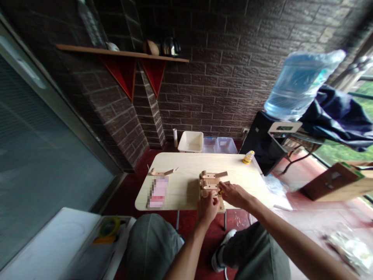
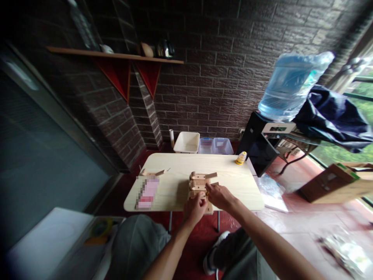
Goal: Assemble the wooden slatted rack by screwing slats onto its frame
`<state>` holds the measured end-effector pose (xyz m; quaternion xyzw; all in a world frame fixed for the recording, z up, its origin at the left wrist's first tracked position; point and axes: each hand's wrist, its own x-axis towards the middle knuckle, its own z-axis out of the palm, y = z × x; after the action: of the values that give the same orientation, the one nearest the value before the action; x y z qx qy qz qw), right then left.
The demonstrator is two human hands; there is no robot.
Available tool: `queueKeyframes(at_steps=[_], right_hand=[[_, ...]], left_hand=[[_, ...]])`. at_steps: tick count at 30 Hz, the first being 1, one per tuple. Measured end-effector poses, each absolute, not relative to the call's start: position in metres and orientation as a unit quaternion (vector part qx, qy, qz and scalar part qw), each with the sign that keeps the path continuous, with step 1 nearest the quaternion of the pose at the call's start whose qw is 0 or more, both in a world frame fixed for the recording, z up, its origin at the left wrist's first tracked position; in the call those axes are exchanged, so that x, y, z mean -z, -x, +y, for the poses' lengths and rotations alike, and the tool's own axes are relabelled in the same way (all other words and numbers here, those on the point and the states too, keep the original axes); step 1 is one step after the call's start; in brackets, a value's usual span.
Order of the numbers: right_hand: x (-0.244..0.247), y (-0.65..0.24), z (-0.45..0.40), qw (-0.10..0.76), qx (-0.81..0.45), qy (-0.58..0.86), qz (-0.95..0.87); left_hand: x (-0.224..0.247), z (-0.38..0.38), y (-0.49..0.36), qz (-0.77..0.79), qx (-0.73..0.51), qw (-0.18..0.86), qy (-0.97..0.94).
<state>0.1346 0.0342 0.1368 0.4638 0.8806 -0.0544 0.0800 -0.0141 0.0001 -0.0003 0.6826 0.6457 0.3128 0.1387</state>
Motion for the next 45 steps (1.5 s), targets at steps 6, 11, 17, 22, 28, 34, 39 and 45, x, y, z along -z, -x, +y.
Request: queueKeyframes(at_steps=[6, 11, 17, 22, 28, 34, 39, 45], right_hand=[[-0.141, -0.136, 0.031, 0.055, 0.066, -0.444, 0.892], [-0.141, -0.133, 0.034, 0.059, 0.056, -0.441, 0.894], [-0.13, -0.134, 0.038, 0.059, 0.05, -0.455, 0.887], [-0.129, -0.135, 0.038, 0.053, 0.055, -0.459, 0.885], [-0.138, -0.134, 0.035, 0.049, 0.067, -0.446, 0.891], [-0.137, -0.133, 0.037, 0.045, 0.056, -0.441, 0.895], [-0.133, -0.132, 0.039, 0.054, 0.041, -0.461, 0.885], [-0.139, -0.133, 0.035, 0.05, 0.071, -0.462, 0.883]], left_hand=[[0.002, 0.0, 0.014, 0.638, -0.324, 0.13, -0.686], [0.002, 0.0, 0.015, 0.641, -0.317, 0.125, -0.687], [0.002, 0.001, 0.015, 0.641, -0.319, 0.134, -0.685], [0.0, 0.0, 0.014, 0.642, -0.318, 0.132, -0.685], [-0.004, -0.002, 0.014, 0.653, -0.306, 0.141, -0.678], [-0.004, -0.001, 0.014, 0.65, -0.301, 0.145, -0.683], [-0.001, 0.0, 0.014, 0.657, -0.299, 0.137, -0.679], [-0.004, 0.0, 0.014, 0.656, -0.295, 0.141, -0.68]])
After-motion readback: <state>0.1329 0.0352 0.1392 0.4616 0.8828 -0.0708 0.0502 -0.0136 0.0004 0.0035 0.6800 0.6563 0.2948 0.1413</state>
